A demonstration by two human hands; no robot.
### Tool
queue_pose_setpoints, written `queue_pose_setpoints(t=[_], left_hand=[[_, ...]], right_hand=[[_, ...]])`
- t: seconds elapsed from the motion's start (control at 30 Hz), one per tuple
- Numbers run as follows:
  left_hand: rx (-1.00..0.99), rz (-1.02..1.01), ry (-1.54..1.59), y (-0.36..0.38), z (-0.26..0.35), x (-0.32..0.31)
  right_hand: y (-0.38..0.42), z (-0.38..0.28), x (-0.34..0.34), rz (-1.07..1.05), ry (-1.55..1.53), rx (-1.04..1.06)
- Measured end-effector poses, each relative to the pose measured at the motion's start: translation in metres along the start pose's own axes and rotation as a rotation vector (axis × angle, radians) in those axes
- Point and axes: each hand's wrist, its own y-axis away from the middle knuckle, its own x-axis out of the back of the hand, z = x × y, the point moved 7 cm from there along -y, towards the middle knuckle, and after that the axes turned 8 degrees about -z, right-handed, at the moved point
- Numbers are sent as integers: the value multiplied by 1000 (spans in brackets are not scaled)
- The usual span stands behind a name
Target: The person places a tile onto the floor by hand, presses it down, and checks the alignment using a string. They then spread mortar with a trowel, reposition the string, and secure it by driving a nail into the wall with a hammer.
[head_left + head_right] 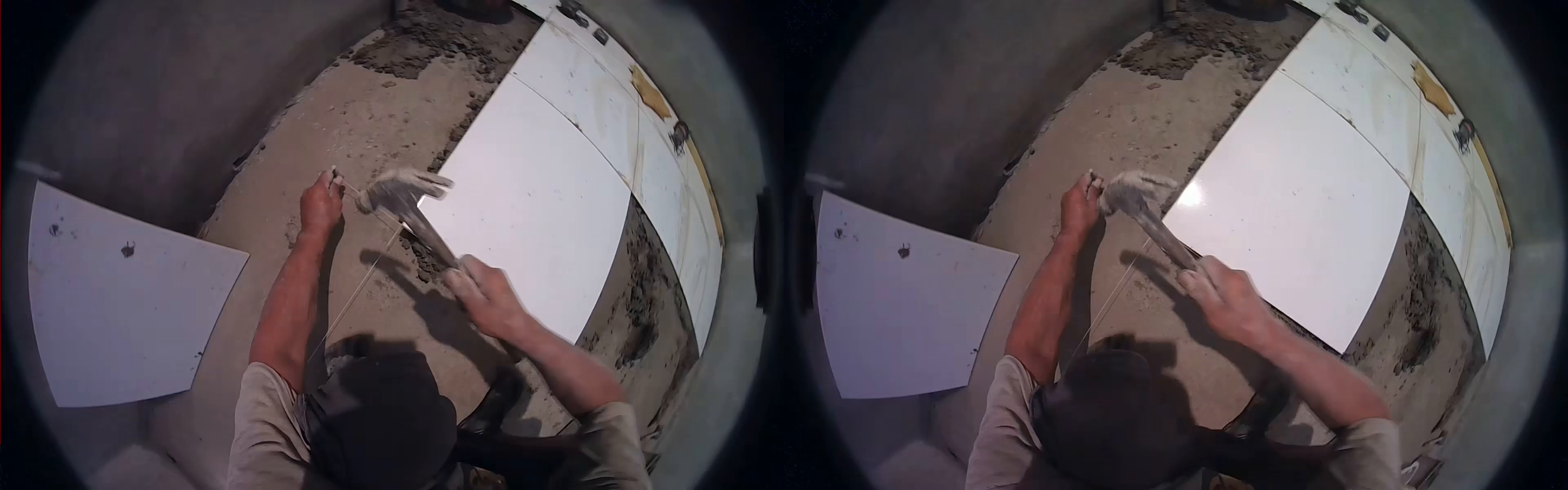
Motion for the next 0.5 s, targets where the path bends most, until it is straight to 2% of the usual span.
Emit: queue_pose_setpoints(t=[0.07, 0.13, 0.2, 0.27, 0.33, 0.4, 0.43, 0.5], left_hand=[[-8, 15, 8, 1, 1, 3], [-22, 21, 7, 0, 1, 3], [59, -27, 3, -1, -8, -4], [39, -6, -14, 0, -11, -3], [23, 16, -26, 2, -7, 1], [54, -34, 206, 3, -10, 1], [59, -25, 210, 3, -18, -2], [-9, -8, -27, 2, -16, -2]], right_hand=[[-25, -4, -14, 171, -98, 36], [-44, -22, -15, 207, -127, 33], [-60, -40, -13, 241, -146, 32], [-71, -59, -8, 297, -116, 106], [-87, -63, -12, 267, 7, 53], [-99, -59, -23, 232, 197, -9], [-105, -52, -29, 227, 205, -3], [-115, -39, -39, 158, 319, -95]])
